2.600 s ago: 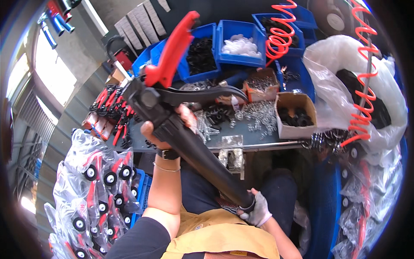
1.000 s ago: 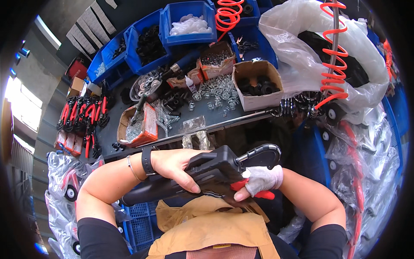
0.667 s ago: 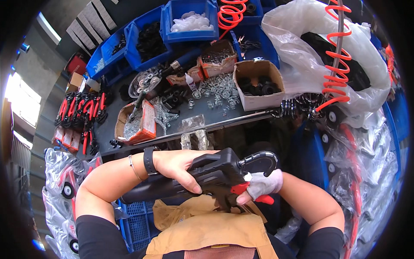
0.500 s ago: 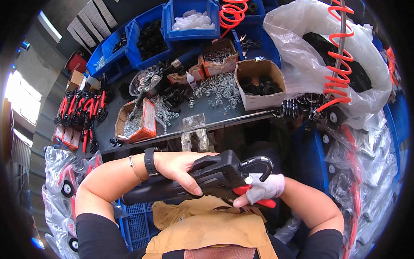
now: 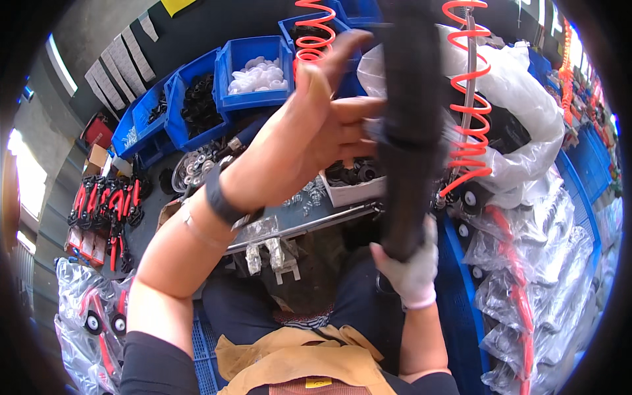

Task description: The person assembles caulking guns by fastening parts to the handles using a pneumatic tool, inserting plunger rods, and attaching barrels. They then place the assembled caulking guns into plastic bags.

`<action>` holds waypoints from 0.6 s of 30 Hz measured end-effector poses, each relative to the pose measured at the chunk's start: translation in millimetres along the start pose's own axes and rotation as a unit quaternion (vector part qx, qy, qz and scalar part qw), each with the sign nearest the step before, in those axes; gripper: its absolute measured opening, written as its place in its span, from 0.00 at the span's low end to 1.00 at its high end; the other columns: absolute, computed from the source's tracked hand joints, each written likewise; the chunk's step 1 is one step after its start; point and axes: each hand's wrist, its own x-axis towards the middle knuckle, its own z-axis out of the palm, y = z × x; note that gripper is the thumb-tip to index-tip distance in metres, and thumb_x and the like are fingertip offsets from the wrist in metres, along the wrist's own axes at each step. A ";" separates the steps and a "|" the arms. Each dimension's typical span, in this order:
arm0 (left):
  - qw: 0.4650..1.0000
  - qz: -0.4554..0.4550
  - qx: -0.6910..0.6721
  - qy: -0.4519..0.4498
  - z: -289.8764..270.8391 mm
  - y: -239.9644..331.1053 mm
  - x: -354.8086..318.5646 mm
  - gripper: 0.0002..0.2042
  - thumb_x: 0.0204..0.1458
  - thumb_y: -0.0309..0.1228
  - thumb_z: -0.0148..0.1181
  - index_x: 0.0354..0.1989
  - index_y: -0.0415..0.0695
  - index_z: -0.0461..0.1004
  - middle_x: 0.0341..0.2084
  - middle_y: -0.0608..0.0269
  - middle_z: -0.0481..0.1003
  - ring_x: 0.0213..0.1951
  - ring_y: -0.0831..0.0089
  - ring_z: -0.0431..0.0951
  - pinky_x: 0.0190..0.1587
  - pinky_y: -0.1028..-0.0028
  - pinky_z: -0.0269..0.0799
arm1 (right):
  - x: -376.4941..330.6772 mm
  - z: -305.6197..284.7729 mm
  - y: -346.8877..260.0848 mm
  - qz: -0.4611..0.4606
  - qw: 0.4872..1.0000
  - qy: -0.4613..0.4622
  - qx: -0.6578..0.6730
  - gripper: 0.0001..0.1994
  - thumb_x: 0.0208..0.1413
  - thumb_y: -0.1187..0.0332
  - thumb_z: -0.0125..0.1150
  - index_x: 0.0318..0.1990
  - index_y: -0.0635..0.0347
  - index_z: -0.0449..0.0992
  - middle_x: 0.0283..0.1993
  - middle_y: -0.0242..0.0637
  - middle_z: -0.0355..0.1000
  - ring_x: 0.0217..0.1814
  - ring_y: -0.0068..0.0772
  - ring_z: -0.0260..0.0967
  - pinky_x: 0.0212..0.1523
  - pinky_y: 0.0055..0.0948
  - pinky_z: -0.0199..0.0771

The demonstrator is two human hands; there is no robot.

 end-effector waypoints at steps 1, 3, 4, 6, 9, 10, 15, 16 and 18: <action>0.994 -0.050 0.090 -0.047 -13.0 -5.7 17.0 0.22 0.56 0.44 0.53 0.54 0.43 0.64 0.40 0.54 0.73 0.39 0.70 0.75 0.40 0.68 0.73 | -12.4 -2.3 -4.3 0.090 0.980 0.057 0.166 0.32 0.36 0.77 0.69 0.52 0.64 0.61 0.40 0.39 0.69 0.39 0.30 0.69 0.43 0.30 0.70; 0.935 -0.165 0.299 -0.100 -42.4 -26.1 56.6 0.16 0.55 0.42 0.54 0.44 0.43 0.72 0.33 0.57 0.77 0.33 0.71 0.77 0.37 0.66 0.74 | -23.5 -16.0 2.2 0.002 0.980 0.019 0.197 0.25 0.42 0.79 0.63 0.49 0.64 0.61 0.40 0.39 0.66 0.40 0.29 0.67 0.44 0.29 0.69; 0.877 -0.227 0.411 -0.104 -51.2 -48.2 77.7 0.14 0.54 0.41 0.56 0.38 0.42 0.76 0.28 0.58 0.78 0.30 0.72 0.77 0.36 0.65 0.74 | -28.2 -11.9 4.8 -0.046 0.979 0.056 0.189 0.24 0.43 0.72 0.64 0.48 0.63 0.61 0.38 0.40 0.65 0.36 0.31 0.66 0.40 0.31 0.68; 0.653 -0.146 0.692 -0.270 -94.2 -115.5 111.8 0.09 0.45 0.34 0.61 0.32 0.44 0.79 0.27 0.57 0.78 0.31 0.66 0.78 0.37 0.68 0.72 | -42.7 -14.5 20.2 -0.067 0.981 0.018 0.183 0.31 0.44 0.72 0.63 0.55 0.63 0.54 0.40 0.41 0.63 0.38 0.32 0.65 0.42 0.31 0.67; 0.476 -0.218 0.758 -0.389 -136.5 -203.1 141.3 0.09 0.45 0.33 0.58 0.34 0.46 0.79 0.31 0.56 0.78 0.35 0.60 0.77 0.41 0.66 0.71 | -53.2 -18.9 19.4 -0.069 0.963 0.057 0.253 0.44 0.45 0.70 0.64 0.63 0.59 0.38 0.43 0.42 0.62 0.38 0.34 0.64 0.45 0.33 0.67; 0.475 -0.199 0.756 -0.403 -137.7 -210.0 144.9 0.09 0.45 0.33 0.58 0.34 0.46 0.79 0.32 0.56 0.78 0.35 0.60 0.77 0.41 0.66 0.70 | -55.2 -25.1 24.5 -0.070 0.966 0.046 0.245 0.46 0.45 0.70 0.64 0.65 0.58 0.34 0.43 0.43 0.61 0.38 0.34 0.64 0.46 0.33 0.66; 0.459 -0.136 0.757 -0.444 -138.5 -203.2 152.6 0.09 0.45 0.32 0.57 0.35 0.45 0.78 0.33 0.55 0.77 0.38 0.60 0.77 0.42 0.66 0.70 | -53.9 -33.0 30.2 -0.095 0.969 0.066 0.216 0.45 0.43 0.71 0.64 0.64 0.52 0.37 0.40 0.43 0.61 0.38 0.35 0.64 0.40 0.35 0.70; 0.455 -0.127 0.758 -0.449 -137.3 -201.2 153.4 0.09 0.45 0.31 0.57 0.35 0.45 0.78 0.34 0.55 0.77 0.38 0.60 0.76 0.43 0.66 0.69 | -52.7 -33.2 30.9 -0.092 0.969 0.066 0.221 0.45 0.43 0.71 0.64 0.64 0.52 0.37 0.40 0.43 0.61 0.38 0.35 0.64 0.40 0.35 0.70; 0.447 -0.111 0.758 -0.461 -132.2 -198.2 156.5 0.10 0.45 0.31 0.57 0.36 0.45 0.77 0.34 0.55 0.77 0.39 0.59 0.76 0.43 0.66 0.69 | -50.7 -33.7 31.9 -0.087 0.973 0.074 0.200 0.45 0.46 0.65 0.63 0.66 0.55 0.36 0.41 0.42 0.59 0.37 0.32 0.62 0.41 0.32 0.67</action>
